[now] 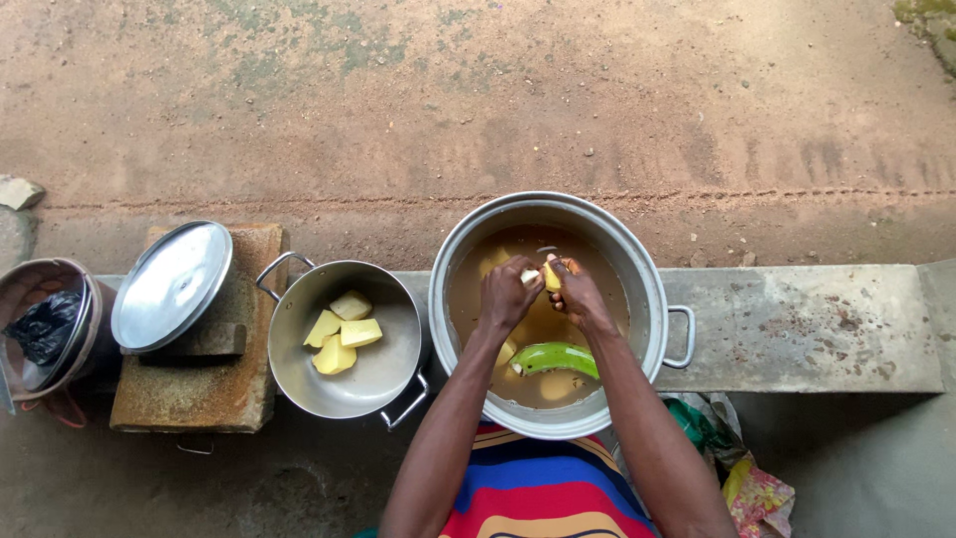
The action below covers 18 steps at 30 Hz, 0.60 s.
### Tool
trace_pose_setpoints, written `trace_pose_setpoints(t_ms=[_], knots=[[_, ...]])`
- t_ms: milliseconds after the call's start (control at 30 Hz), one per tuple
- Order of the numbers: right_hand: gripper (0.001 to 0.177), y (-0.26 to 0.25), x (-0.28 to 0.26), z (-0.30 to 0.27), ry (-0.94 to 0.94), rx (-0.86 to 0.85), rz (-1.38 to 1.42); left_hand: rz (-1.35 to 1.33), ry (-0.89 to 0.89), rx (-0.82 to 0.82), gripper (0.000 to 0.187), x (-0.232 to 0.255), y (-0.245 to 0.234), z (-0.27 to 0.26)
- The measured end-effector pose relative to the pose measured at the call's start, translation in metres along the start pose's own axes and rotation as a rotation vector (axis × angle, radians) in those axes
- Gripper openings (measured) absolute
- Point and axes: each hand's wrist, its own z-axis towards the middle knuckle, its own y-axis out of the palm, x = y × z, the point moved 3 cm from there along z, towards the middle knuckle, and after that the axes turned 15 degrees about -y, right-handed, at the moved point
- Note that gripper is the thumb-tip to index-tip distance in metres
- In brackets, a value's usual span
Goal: The person washes cut pieces of root vegetables and a plantain in a large pot of water by hand, then transfers the cleaned pieces into a smaller pot.
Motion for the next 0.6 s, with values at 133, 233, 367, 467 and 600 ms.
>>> trace_pose_setpoints(t_ms=[133, 233, 367, 467, 600], knots=[[0.041, 0.009, -0.018, -0.014, 0.008, 0.018, -0.202, -0.205, -0.416, -0.163, 0.022, -0.023, 0.007, 0.009], [0.049, 0.008, -0.022, -0.016, -0.091, -0.020, -0.710, -0.022, -0.492, -0.159, 0.037, -0.041, 0.010, 0.009], [0.045, -0.001, 0.010, 0.010, -0.300, -0.171, -1.018, 0.013, -0.707, -0.206, 0.048, -0.067, 0.023, 0.010], [0.046, -0.011, 0.037, 0.035, -0.242, -0.132, -0.946, -0.401, -0.883, -0.292, 0.045, -0.073, 0.029, 0.010], [0.039, -0.022, 0.037, 0.046, -0.140, 0.249, -0.877, -1.047, -1.120, -0.329, 0.041, -0.065, 0.022, 0.003]])
